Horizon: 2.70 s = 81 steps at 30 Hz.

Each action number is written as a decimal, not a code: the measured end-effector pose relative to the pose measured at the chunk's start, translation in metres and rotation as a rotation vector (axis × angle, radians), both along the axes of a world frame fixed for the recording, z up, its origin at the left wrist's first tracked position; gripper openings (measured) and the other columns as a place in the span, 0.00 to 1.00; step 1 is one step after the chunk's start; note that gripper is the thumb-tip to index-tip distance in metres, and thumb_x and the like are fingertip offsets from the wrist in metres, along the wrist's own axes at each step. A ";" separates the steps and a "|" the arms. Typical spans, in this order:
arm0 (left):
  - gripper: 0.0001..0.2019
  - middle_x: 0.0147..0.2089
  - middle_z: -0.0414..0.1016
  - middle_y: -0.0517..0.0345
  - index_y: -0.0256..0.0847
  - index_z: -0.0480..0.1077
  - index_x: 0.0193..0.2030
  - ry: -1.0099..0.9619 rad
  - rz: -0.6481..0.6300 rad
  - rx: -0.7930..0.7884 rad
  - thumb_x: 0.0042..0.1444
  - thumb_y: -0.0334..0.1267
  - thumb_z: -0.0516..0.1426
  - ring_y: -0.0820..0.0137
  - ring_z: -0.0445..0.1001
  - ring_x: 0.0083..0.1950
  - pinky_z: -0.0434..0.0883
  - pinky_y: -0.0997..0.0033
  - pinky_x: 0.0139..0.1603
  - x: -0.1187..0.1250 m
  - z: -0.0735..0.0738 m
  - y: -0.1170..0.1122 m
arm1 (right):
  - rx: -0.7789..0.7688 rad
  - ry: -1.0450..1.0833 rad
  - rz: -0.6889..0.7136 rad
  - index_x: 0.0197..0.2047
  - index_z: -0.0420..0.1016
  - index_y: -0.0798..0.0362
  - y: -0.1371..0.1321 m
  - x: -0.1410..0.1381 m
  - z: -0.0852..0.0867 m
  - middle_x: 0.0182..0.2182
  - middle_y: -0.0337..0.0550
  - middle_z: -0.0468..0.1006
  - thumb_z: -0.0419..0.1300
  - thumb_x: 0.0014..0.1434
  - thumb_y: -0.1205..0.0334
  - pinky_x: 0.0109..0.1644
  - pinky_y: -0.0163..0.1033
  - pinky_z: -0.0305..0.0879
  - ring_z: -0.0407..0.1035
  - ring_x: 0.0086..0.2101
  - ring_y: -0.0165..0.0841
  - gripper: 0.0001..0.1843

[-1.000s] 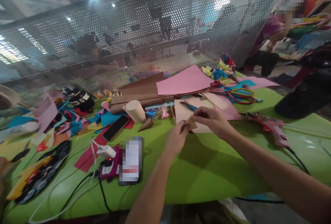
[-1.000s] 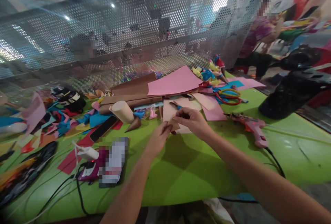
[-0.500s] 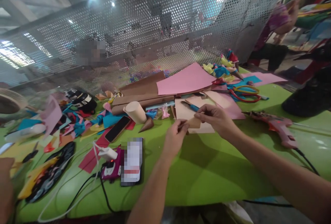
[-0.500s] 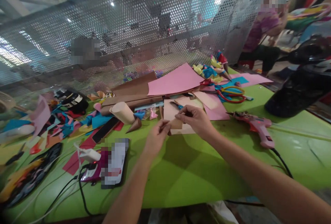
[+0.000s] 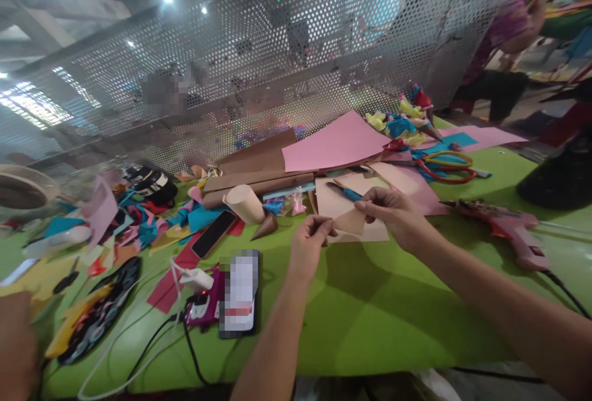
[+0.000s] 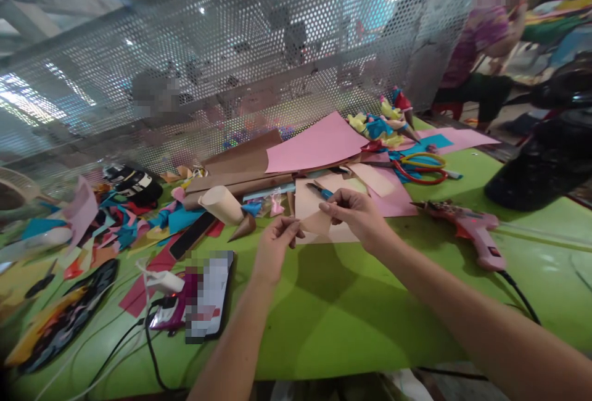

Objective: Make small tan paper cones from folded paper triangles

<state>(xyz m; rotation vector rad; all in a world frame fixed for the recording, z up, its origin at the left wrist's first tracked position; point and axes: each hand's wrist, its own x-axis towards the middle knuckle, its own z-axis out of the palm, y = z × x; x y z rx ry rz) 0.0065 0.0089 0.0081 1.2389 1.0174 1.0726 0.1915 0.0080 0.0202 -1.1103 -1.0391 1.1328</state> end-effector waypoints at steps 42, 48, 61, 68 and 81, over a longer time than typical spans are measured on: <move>0.17 0.38 0.82 0.47 0.49 0.76 0.49 1.027 0.437 0.077 0.51 0.37 0.65 0.49 0.79 0.41 0.69 0.59 0.43 -0.065 0.013 0.026 | 0.191 -1.643 0.350 0.36 0.81 0.55 -0.021 -0.008 -0.012 0.33 0.52 0.83 0.57 0.57 0.76 0.32 0.38 0.64 0.78 0.32 0.41 0.12; 0.22 0.40 0.82 0.46 0.47 0.74 0.57 1.014 0.492 0.182 0.55 0.37 0.64 0.51 0.79 0.44 0.71 0.58 0.46 -0.064 0.017 0.020 | 0.164 -1.660 0.273 0.34 0.79 0.56 -0.018 -0.013 -0.008 0.30 0.52 0.82 0.53 0.56 0.80 0.29 0.37 0.58 0.76 0.29 0.38 0.15; 0.31 0.67 0.66 0.44 0.46 0.62 0.68 0.706 0.368 0.663 0.58 0.31 0.61 0.54 0.64 0.69 0.63 0.50 0.69 -0.031 0.025 0.002 | 0.412 -0.589 -0.276 0.31 0.71 0.50 -0.035 0.034 0.050 0.29 0.40 0.78 0.60 0.52 0.63 0.38 0.38 0.65 0.71 0.32 0.34 0.02; 0.38 0.77 0.51 0.53 0.57 0.46 0.74 0.700 0.155 0.810 0.62 0.33 0.59 0.58 0.51 0.77 0.56 0.49 0.74 -0.033 0.052 -0.052 | 0.572 -0.813 -0.078 0.39 0.74 0.46 -0.092 0.044 0.042 0.39 0.44 0.83 0.62 0.60 0.63 0.48 0.42 0.72 0.78 0.42 0.40 0.03; 0.33 0.75 0.55 0.47 0.51 0.60 0.70 1.136 -0.675 0.529 0.61 0.54 0.59 0.53 0.52 0.76 0.48 0.38 0.73 -0.028 0.007 -0.077 | 0.338 -1.151 0.320 0.57 0.77 0.44 -0.117 0.066 -0.035 0.54 0.47 0.81 0.54 0.66 0.59 0.57 0.52 0.73 0.75 0.54 0.44 0.19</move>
